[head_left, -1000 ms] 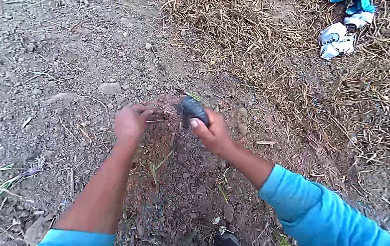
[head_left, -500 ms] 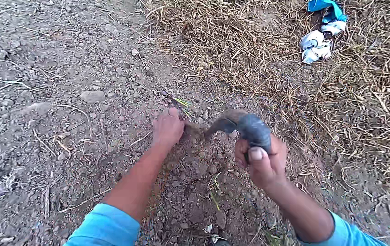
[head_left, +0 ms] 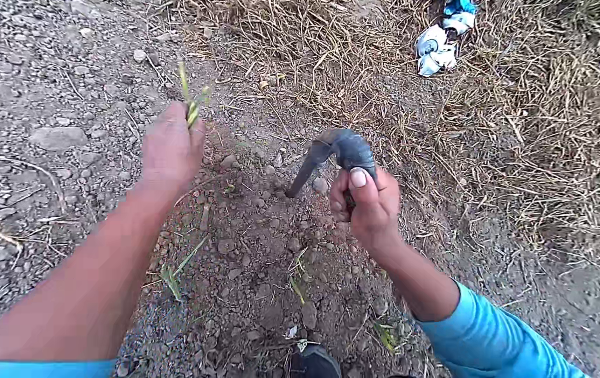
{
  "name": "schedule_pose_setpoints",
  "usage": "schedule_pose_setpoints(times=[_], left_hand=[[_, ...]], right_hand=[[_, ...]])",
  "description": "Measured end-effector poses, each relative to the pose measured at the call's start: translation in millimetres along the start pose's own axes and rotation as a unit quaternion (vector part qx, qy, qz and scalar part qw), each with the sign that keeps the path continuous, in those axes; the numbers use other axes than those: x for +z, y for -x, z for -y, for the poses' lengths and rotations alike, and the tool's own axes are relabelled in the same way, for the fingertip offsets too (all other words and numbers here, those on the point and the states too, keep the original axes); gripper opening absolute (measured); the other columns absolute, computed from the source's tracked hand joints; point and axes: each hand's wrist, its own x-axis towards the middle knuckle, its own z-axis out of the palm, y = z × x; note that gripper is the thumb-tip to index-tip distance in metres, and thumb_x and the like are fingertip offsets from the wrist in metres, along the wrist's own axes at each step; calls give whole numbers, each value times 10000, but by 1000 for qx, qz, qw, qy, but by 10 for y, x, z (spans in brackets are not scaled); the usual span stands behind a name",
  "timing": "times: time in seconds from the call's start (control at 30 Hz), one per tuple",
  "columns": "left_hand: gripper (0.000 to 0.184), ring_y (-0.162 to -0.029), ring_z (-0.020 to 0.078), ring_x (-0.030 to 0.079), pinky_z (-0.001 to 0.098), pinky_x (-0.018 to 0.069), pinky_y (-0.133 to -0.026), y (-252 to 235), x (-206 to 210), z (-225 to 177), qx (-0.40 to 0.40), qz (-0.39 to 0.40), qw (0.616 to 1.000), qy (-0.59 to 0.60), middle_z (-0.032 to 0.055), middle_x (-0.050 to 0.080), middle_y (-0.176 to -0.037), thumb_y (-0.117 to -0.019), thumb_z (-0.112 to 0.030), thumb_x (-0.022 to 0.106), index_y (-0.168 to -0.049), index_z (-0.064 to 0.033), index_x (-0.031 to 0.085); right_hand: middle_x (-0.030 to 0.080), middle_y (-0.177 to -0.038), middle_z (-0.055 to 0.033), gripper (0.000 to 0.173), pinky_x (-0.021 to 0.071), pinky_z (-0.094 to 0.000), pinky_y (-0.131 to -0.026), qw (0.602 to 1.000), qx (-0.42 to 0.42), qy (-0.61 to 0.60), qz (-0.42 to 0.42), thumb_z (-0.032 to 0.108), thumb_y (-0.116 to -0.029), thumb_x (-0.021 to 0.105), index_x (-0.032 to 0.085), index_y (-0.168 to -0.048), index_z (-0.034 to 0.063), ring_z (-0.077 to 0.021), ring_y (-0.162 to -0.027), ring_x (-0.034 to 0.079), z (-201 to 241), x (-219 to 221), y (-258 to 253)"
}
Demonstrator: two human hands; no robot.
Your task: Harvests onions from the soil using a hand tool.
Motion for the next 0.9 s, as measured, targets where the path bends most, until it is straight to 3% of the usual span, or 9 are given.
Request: schedule_pose_setpoints(times=[0.07, 0.13, 0.2, 0.33, 0.43, 0.6, 0.7, 0.77, 0.9], left_hand=[[347, -900, 508, 656, 709, 477, -795, 91, -81, -73, -43, -1, 997, 70, 331, 662, -1068, -1117, -213, 434, -1292, 72, 528], [253, -594, 205, 583, 440, 508, -581, 188, 33, -138, -62, 86, 985, 139, 128, 732, -949, -1109, -212, 481, -1192, -29, 635], [217, -550, 123, 585, 332, 547, -574, 279, 216, -281, -94, 225, 956, 163, 77, 722, -898, -1093, -197, 526, -1136, -19, 643], [269, -959, 387, 669, 635, 494, -901, 371, 548, -643, -65, 246, 961, 113, 236, 704, -985, -996, -226, 710, -1041, 38, 729], [264, -1002, 415, 674, 650, 490, -914, 482, 815, -906, -53, 212, 965, 143, 246, 709, -1009, -996, -234, 709, -1047, 24, 730], [279, -1169, 439, 652, 622, 538, -953, 833, 1515, -1047, 49, 347, 932, -94, 225, 615, -1350, -1050, -119, 569, -1291, -24, 674], [315, -1276, 449, 569, 603, 513, -1003, 919, 1492, -1007, 120, 319, 924, -176, 224, 526, -1445, -1007, -6, 577, -1316, 10, 636], [244, -1355, 455, 477, 633, 471, -1012, 835, 1235, -883, 136, 275, 929, -206, 194, 554, -1434, -976, -16, 632, -1206, -12, 716], [198, -1087, 504, 651, 721, 502, -893, 379, 396, -572, 55, 185, 977, -90, 279, 671, -1182, -1025, -93, 630, -1170, -22, 745]], right_hand=[[539, -602, 110, 395, 465, -207, -440, 997, -56, -55, 6, 588, -986, 556, 585, -881, 208, -15, -476, 508, 499, -216, -12], [561, -650, 76, 339, 479, -219, -488, 984, -123, -123, 30, 538, -944, 634, 620, -909, 201, -51, -518, 532, 904, -465, 8], [567, -671, 63, 270, 489, -204, -492, 977, -152, -143, 42, 452, -930, 675, 618, -913, 190, -57, -527, 549, 1063, -594, 40], [501, -552, 88, 552, 436, -226, -386, 997, -47, 68, 10, 702, -975, 467, 573, -857, 173, -19, -429, 480, 120, -421, 168], [476, -541, 38, 627, 419, -263, -410, 991, 38, 131, 14, 674, -982, 450, 595, -865, 75, -58, -427, 451, -570, -370, 387], [498, -588, 111, 520, 415, -171, -414, 1000, -10, 26, 10, 722, -954, 475, 587, -854, 224, 23, -460, 463, 315, -756, 480], [503, -591, 106, 504, 426, -180, -415, 996, -45, 76, -17, 708, -967, 473, 589, -860, 229, 16, -464, 477, 241, -951, 573], [504, -586, 87, 542, 441, -210, -408, 990, -18, 134, -31, 700, -984, 449, 579, -866, 187, -8, -452, 480, 71, -937, 594], [524, -601, 113, 475, 422, -171, -408, 996, -44, 73, -15, 682, -983, 475, 598, -880, 235, 18, -461, 479, 577, -742, 332]])
